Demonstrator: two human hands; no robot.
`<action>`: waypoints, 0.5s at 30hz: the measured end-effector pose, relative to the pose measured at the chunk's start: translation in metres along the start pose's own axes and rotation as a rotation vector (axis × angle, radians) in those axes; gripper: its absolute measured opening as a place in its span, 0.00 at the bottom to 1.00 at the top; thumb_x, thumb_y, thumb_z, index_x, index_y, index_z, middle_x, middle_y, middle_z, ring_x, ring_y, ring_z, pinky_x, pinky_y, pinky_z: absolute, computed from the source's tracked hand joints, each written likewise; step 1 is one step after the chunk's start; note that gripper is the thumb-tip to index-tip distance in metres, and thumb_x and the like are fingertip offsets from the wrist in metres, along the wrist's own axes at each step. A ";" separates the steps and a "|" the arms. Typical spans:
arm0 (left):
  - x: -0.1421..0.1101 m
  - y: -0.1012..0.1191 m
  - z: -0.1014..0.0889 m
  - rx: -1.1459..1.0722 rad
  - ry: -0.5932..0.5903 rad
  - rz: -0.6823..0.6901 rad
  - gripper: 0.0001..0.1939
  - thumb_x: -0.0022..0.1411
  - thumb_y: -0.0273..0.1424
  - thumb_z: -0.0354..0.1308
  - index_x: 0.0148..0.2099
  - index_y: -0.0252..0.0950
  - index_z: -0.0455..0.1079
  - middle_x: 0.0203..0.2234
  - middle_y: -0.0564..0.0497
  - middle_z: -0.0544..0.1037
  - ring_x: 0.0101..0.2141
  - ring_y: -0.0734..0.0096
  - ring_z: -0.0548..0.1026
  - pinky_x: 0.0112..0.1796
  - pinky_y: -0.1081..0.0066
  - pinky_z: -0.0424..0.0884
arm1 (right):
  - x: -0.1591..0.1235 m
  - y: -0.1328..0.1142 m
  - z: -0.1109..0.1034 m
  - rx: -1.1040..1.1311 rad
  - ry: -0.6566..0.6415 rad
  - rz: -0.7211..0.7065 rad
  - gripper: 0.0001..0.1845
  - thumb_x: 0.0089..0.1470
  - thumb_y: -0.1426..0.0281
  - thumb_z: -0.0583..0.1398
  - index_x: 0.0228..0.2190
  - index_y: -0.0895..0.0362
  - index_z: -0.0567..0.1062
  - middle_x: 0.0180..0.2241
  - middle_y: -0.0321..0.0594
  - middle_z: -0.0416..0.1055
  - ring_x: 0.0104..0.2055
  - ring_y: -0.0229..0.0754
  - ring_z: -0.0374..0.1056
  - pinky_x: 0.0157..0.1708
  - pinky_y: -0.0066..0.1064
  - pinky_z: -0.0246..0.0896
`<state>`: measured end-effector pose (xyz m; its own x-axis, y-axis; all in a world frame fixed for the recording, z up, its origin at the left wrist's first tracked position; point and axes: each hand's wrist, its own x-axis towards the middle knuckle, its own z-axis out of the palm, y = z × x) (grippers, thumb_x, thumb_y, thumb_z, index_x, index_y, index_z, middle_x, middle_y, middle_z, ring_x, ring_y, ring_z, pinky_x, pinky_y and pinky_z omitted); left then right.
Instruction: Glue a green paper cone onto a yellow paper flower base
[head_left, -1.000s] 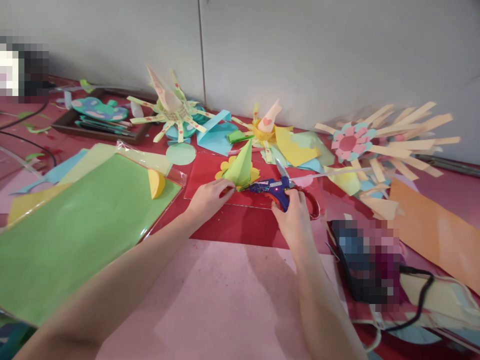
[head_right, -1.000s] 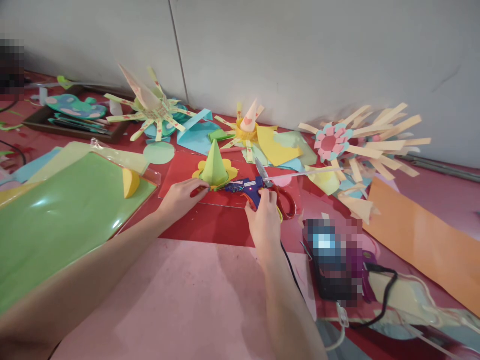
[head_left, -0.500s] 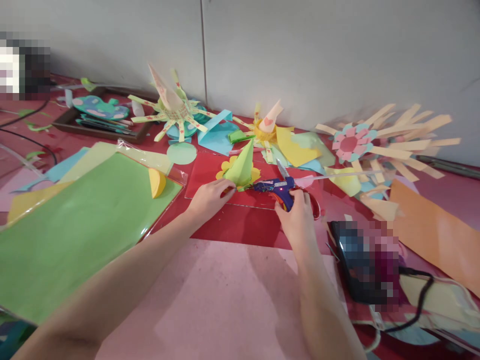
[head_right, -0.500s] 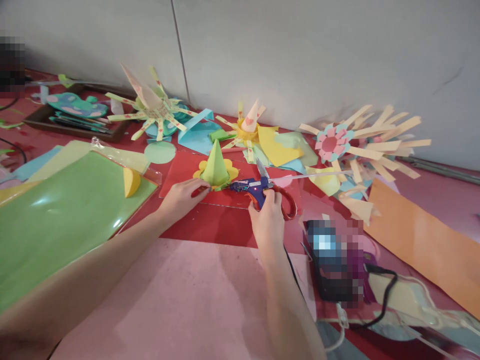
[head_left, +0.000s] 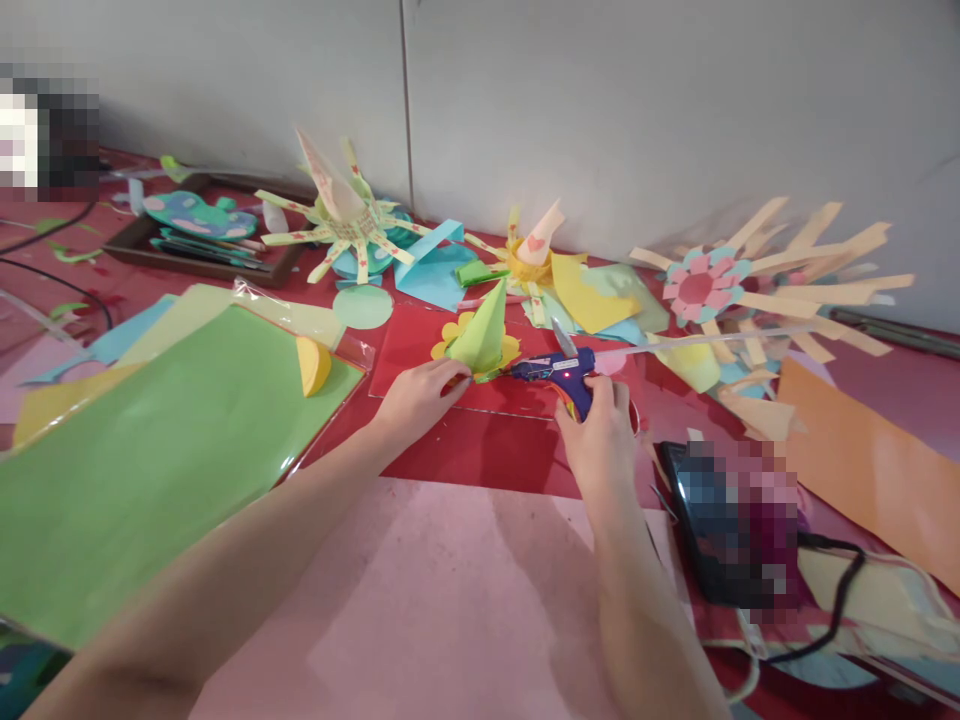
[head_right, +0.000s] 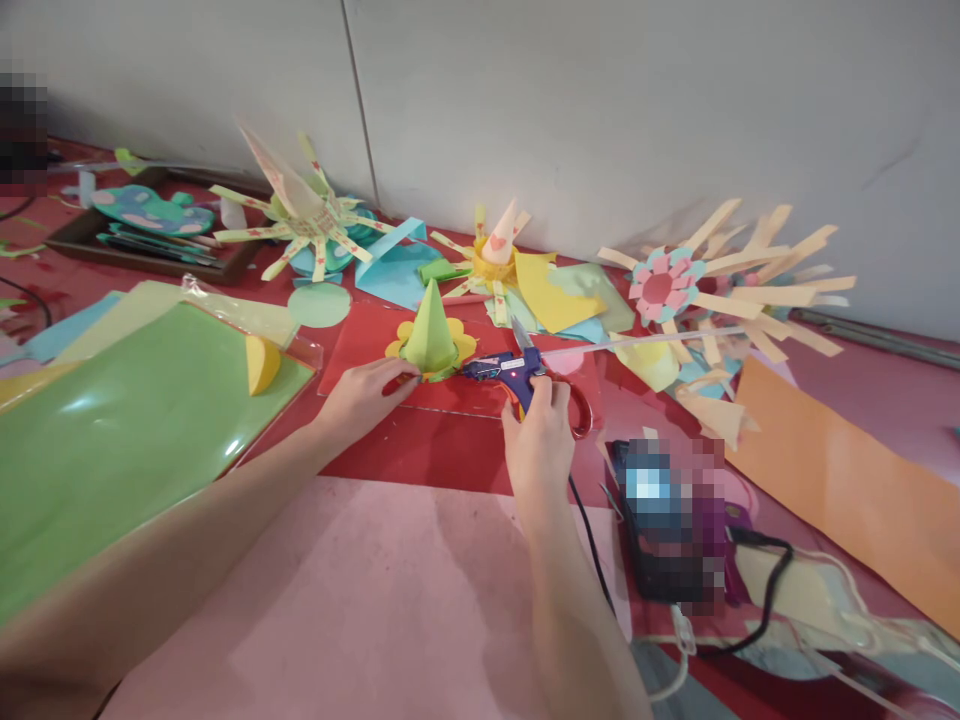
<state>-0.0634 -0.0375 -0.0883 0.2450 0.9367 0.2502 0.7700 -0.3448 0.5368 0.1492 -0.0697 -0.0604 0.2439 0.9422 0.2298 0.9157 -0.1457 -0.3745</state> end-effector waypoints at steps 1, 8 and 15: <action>0.000 0.000 0.000 0.006 0.002 0.002 0.08 0.62 0.29 0.51 0.38 0.38 0.72 0.36 0.51 0.80 0.34 0.69 0.77 0.33 0.73 0.71 | 0.000 0.000 0.000 -0.005 0.007 -0.001 0.13 0.51 0.65 0.54 0.40 0.54 0.65 0.42 0.45 0.66 0.40 0.48 0.67 0.24 0.30 0.55; 0.000 -0.001 0.000 0.015 0.008 0.011 0.08 0.62 0.30 0.51 0.38 0.39 0.72 0.36 0.52 0.80 0.33 0.71 0.77 0.32 0.75 0.70 | 0.000 -0.001 0.001 -0.023 0.047 -0.014 0.14 0.52 0.65 0.53 0.41 0.54 0.66 0.43 0.45 0.64 0.40 0.48 0.67 0.24 0.31 0.56; 0.000 0.000 0.000 0.014 -0.005 0.000 0.08 0.62 0.30 0.51 0.39 0.39 0.72 0.36 0.51 0.80 0.34 0.69 0.77 0.32 0.74 0.70 | 0.004 0.000 0.000 0.006 -0.005 0.072 0.16 0.50 0.63 0.56 0.41 0.54 0.65 0.44 0.46 0.65 0.42 0.50 0.67 0.28 0.34 0.59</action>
<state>-0.0637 -0.0378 -0.0882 0.2481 0.9368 0.2466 0.7780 -0.3444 0.5255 0.1504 -0.0661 -0.0599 0.3072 0.9310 0.1973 0.8941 -0.2113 -0.3949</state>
